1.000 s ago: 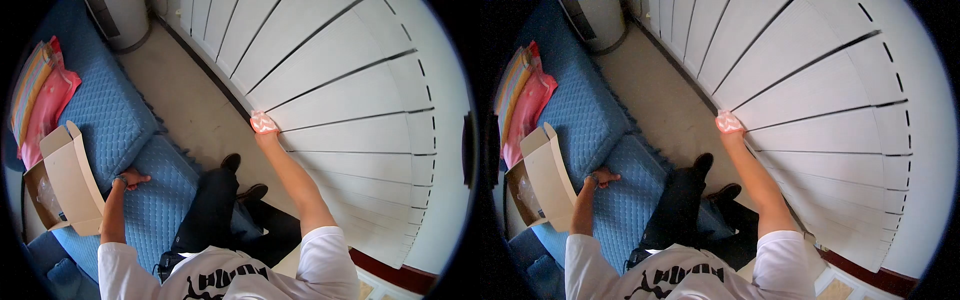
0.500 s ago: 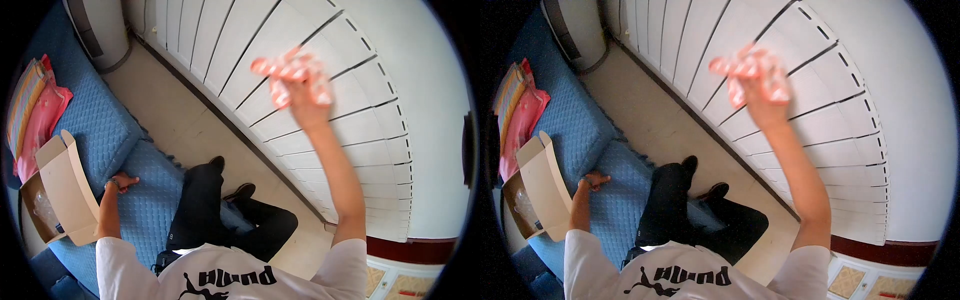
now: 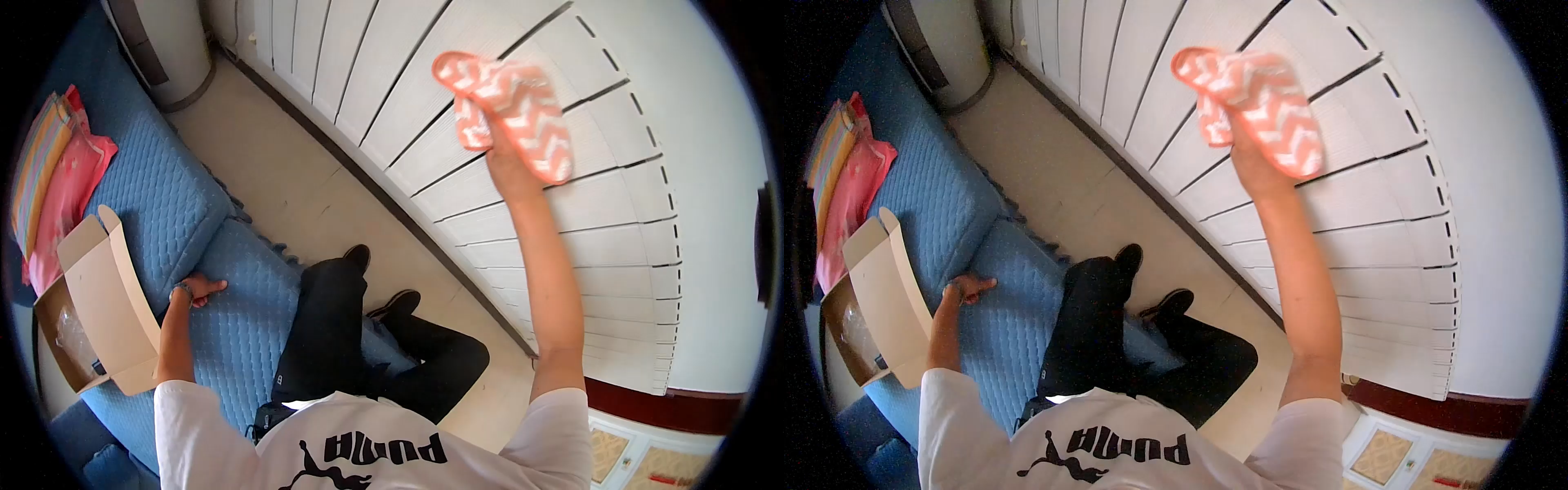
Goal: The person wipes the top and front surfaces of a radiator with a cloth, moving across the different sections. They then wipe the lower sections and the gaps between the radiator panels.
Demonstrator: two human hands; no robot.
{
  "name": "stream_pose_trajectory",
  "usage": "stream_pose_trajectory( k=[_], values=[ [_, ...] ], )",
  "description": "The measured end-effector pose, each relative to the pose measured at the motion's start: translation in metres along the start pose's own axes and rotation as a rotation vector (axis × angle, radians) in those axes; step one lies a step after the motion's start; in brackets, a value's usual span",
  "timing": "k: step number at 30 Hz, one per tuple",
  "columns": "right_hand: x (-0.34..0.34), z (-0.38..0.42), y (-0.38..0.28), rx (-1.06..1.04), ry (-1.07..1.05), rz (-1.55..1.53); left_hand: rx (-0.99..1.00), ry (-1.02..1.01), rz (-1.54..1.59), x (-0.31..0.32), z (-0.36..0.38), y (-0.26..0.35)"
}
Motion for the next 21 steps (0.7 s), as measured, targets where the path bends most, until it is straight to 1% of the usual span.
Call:
stream_pose_trajectory(
  k=[1,2,4,5,7,8,10,11,13,15,17,19,21],
  values=[
    [0.007,0.009,-0.001,-0.140,0.103,0.081,-0.015,0.010,0.007,0.000,0.005,0.003],
    [0.017,0.013,-0.005,-0.135,0.097,0.073,-0.030,0.019,0.014,0.000,0.008,0.004],
    [0.066,0.033,0.015,0.372,-0.170,-0.736,-0.027,0.017,0.010,-0.001,0.000,-0.002],
    [0.073,0.041,0.016,0.381,-0.174,-0.739,-0.011,0.016,0.003,0.000,-0.004,-0.002],
    [0.100,0.072,0.033,0.551,-0.307,-0.676,-0.025,0.011,0.009,0.001,0.004,0.005],
    [0.108,0.084,0.038,0.560,-0.307,-0.678,-0.030,0.012,0.016,-0.001,0.008,0.007],
    [0.133,0.124,0.057,0.749,-0.462,-0.583,-0.042,0.004,0.004,-0.001,0.011,0.009],
    [0.139,0.138,0.063,0.756,-0.457,-0.579,-0.045,-0.001,-0.003,0.000,0.011,0.011],
    [0.155,0.171,0.074,0.827,-0.576,-0.640,-0.026,0.012,-0.044,-0.001,0.006,0.010],
    [0.154,0.192,0.082,0.822,-0.584,-0.574,-0.001,0.026,-0.083,-0.003,0.000,0.008],
    [0.146,0.205,0.086,0.812,-0.596,-0.512,-0.036,0.000,-0.054,-0.001,-0.003,0.004],
    [0.138,0.211,0.085,0.755,-0.625,-0.396,-0.018,0.018,-0.037,-0.001,0.002,0.007],
    [0.128,0.220,0.089,0.746,-0.599,-0.402,0.004,0.040,-0.015,-0.001,0.013,0.014]
  ],
)
Point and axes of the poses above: each hand's wrist, its own z-axis away from the middle knuckle, its own x-axis out of the palm, y = z × x, the point moved 8 cm from there along -z, towards the middle knuckle, and after that the axes turned 11 degrees about z, right-handed, at the moved point
